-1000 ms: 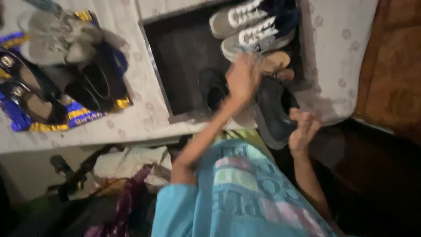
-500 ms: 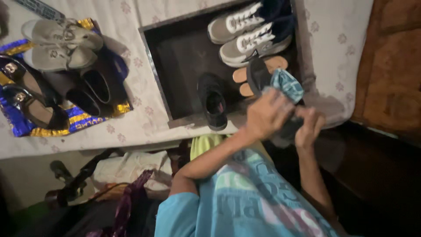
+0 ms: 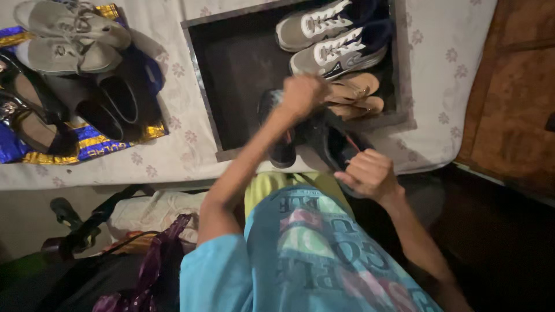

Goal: The person wipes several pairs of shoes on a shelf using a cloth. They handle black shoes, white sneakers, and brown sandals one at a time, rubbing the surfaces and soles before placing them back.

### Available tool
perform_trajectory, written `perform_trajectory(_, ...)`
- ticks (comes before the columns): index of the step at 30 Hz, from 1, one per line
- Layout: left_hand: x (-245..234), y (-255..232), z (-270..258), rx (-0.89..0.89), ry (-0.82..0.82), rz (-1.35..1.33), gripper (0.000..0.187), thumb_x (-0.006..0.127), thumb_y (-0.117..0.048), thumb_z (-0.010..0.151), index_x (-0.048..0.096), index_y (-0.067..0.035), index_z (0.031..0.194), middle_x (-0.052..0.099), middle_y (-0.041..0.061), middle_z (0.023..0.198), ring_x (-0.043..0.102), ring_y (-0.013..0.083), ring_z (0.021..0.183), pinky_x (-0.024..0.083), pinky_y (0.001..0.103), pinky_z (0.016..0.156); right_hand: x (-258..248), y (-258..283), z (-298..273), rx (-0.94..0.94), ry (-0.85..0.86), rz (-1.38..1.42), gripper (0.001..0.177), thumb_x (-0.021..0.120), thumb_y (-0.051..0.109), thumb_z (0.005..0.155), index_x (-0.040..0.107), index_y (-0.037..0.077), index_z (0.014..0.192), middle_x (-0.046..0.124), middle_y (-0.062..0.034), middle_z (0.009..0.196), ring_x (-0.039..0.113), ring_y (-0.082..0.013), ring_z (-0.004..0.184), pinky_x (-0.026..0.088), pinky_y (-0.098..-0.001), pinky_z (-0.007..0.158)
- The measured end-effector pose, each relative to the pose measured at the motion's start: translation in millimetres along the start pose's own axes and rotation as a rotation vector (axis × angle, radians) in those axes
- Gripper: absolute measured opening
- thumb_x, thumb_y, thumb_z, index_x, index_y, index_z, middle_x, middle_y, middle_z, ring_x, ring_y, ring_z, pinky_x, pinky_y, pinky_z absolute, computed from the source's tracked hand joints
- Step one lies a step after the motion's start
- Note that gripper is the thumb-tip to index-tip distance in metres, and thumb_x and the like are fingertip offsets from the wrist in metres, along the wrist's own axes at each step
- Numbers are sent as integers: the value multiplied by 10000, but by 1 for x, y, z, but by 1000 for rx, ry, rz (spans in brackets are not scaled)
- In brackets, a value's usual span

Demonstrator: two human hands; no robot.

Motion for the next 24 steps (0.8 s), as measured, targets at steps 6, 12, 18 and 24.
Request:
perform_trajectory(6, -47, -117, -49, 709, -133, -659, 295, 691, -353, 992, 741, -69, 1056, 744, 138, 1017, 698, 316, 990, 533, 422, 836, 8, 9, 11, -142, 47, -55, 458, 828, 268, 852, 496, 88, 594, 454, -59, 588, 488, -238, 528, 390, -377, 516)
perform_trajectory(12, -30, -76, -30, 626, 194, -507, 304, 711, -373, 914, 785, -121, 1067, 747, 131, 909, 696, 296, 884, 527, 427, 765, 9, 0, -1, -111, -28, -36, 406, 790, 239, 903, 525, 85, 638, 514, -56, 654, 529, -233, 590, 410, -360, 564)
perform_trajectory(18, -1, -134, -52, 786, 260, -647, 347, 630, -463, 1002, 764, -146, 1043, 759, 97, 963, 712, 285, 861, 528, 433, 730, 20, 2, -6, -119, -100, -62, 396, 762, 238, 919, 535, 70, 640, 535, -82, 671, 543, -252, 601, 416, -372, 567)
perform_trajectory(24, 61, 32, 21, 200, 180, 305, 287, 660, -410, 890, 795, -166, 821, 720, 88, 772, 721, 282, 736, 532, 434, 601, 22, -18, -16, 45, -88, -40, 429, 760, 200, 936, 511, 78, 609, 453, -79, 617, 501, -270, 569, 399, -386, 559)
Point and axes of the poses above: each hand's wrist, its own z-axis towards the middle knuckle, its own x-axis out of the palm, y = z × x, the point moved 9 cm from there along z, towards the middle knuckle
